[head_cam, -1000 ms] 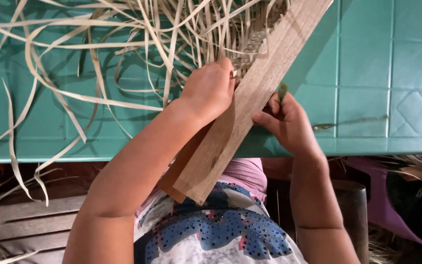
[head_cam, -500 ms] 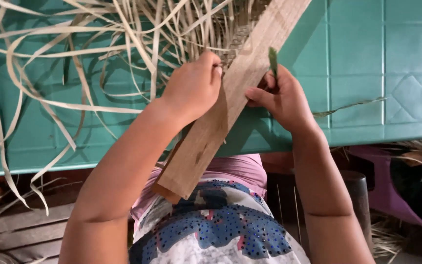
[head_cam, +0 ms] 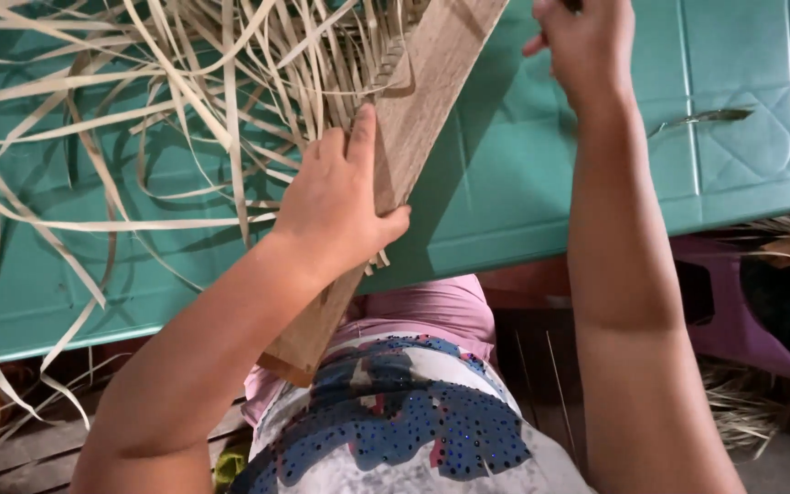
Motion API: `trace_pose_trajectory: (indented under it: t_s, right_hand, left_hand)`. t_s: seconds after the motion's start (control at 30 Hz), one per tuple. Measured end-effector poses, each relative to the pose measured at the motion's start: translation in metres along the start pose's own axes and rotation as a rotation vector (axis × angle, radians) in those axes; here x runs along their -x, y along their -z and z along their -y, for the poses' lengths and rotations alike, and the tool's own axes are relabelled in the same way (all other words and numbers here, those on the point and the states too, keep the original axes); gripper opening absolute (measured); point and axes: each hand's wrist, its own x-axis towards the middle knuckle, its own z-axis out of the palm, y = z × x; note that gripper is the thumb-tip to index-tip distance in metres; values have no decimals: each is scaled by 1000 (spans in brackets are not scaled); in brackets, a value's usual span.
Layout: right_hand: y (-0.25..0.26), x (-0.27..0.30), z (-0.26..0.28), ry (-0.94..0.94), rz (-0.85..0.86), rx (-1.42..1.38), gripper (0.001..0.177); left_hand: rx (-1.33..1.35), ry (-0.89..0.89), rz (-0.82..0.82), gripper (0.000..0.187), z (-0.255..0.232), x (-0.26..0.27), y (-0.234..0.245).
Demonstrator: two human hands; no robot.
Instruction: The person is weaving dried plant fibers around a wooden board to create a woven mat or panel.
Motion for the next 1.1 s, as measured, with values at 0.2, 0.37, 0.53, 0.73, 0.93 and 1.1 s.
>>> trace_pose_trajectory:
  t_s: [0.2, 0.37, 0.53, 0.73, 0.93, 1.1]
  right_hand:
    - [-28, -47, -26, -348, -60, -121, 9]
    - [-30, -50, -25, -527, -10, -145, 21]
    - [-37, -57, -45, -427, -35, -338, 13]
    - [-33, -49, -8, -471, -71, -380, 18]
    - [-39, -47, -7, -58, -70, -446, 44]
    - [-49, -52, -24, 74, -153, -436, 38]
  left_hand:
    - [15, -35, 22, 108, 7, 1, -1]
    - [-66, -73, 31, 107, 5, -7, -4]
    - [-194, -125, -36, 106, 3, -6, -6]
    - [-155, -100, -34, 106, 3, -6, -8]
    - [-104, -84, -17, 107, 3, -8, -9]
    - [-121, -78, -11, 105, -7, -7, -3]
